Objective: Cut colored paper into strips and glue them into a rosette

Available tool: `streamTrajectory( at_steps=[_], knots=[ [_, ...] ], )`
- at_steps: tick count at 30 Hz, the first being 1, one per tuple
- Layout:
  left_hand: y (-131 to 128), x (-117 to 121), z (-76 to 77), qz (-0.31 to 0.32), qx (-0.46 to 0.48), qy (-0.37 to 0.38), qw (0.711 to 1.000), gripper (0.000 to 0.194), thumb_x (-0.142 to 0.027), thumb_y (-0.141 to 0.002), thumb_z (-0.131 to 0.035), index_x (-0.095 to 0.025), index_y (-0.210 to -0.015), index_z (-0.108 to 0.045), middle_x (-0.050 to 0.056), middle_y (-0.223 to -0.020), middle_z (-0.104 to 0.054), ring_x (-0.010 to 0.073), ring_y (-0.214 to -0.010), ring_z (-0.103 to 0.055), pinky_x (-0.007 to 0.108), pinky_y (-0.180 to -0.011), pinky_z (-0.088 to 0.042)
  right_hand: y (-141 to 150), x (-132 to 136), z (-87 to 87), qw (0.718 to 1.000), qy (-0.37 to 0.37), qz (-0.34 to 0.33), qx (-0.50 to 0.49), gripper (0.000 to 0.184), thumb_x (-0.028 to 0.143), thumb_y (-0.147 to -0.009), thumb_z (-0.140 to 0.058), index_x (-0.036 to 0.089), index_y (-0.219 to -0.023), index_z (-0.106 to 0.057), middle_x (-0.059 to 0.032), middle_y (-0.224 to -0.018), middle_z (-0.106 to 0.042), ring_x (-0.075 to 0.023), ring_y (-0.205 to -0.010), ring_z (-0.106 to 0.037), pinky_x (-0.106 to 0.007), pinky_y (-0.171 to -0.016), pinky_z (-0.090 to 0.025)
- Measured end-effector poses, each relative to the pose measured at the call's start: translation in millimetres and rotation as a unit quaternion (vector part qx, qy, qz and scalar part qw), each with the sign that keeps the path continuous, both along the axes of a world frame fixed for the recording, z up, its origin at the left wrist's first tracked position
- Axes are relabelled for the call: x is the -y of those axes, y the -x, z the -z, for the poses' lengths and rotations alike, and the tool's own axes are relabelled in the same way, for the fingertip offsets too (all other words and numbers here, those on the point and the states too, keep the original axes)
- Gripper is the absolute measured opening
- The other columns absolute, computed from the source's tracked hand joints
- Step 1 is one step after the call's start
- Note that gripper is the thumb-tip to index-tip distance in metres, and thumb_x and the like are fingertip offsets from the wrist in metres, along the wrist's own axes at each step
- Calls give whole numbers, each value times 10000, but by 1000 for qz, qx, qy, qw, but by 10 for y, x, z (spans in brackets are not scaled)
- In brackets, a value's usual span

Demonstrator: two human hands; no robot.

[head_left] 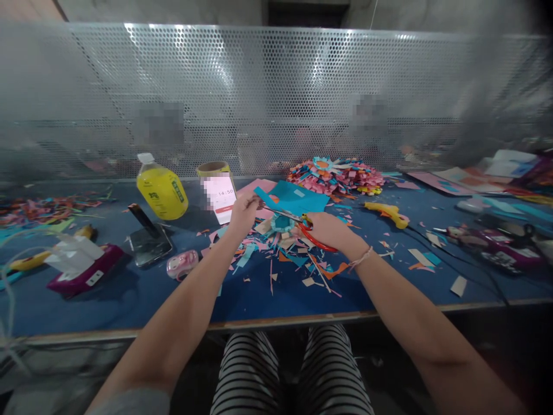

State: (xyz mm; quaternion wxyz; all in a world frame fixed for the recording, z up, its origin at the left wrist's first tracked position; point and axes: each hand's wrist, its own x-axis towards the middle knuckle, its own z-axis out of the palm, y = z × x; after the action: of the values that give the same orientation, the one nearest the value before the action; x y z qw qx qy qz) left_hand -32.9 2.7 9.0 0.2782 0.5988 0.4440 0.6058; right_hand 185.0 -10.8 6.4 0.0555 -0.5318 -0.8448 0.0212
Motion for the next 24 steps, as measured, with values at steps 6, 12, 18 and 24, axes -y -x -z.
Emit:
streamTrajectory(
  at_steps=[6, 12, 18, 24],
  knots=[
    [0, 20, 6, -40, -62, -27, 997, 110, -222, -712, -551, -185, -697, -653, 18, -685, -624, 149, -686, -562, 283, -683, -451, 2, -8, 10, 1000, 2, -1, 4, 429, 531, -867, -360, 155, -887, -567, -127, -892, -644, -221, -789, -597, -272, -605, -367],
    [-20, 68, -33, -51, -114, -45, 991, 157, -229, -736, -547, -203, -814, -680, 22, -785, -661, 160, -720, -565, 281, -674, -437, 4, -3, 13, 1000, 0, -9, 2, 402, 514, -869, -366, 173, -836, -577, -103, -849, -649, -204, -738, -595, -266, -566, -352],
    [-22, 50, -25, -72, -78, -32, 994, 39, -193, -686, -619, -196, -668, -653, 1, -637, -588, 150, -655, -539, 279, -656, -423, 2, -18, 25, 1000, 6, -15, -5, 485, 611, -831, -376, 178, -759, -582, -80, -744, -632, -185, -648, -576, -259, -518, -330],
    [-4, 42, -24, -84, -80, -32, 993, 96, -183, -693, -620, -187, -597, -619, -5, -585, -551, 132, -606, -498, 272, -621, -389, 1, -26, 30, 1000, 6, -16, -27, 524, 642, -827, -350, 183, -712, -575, -61, -690, -610, -152, -577, -535, -254, -508, -311]
  ],
)
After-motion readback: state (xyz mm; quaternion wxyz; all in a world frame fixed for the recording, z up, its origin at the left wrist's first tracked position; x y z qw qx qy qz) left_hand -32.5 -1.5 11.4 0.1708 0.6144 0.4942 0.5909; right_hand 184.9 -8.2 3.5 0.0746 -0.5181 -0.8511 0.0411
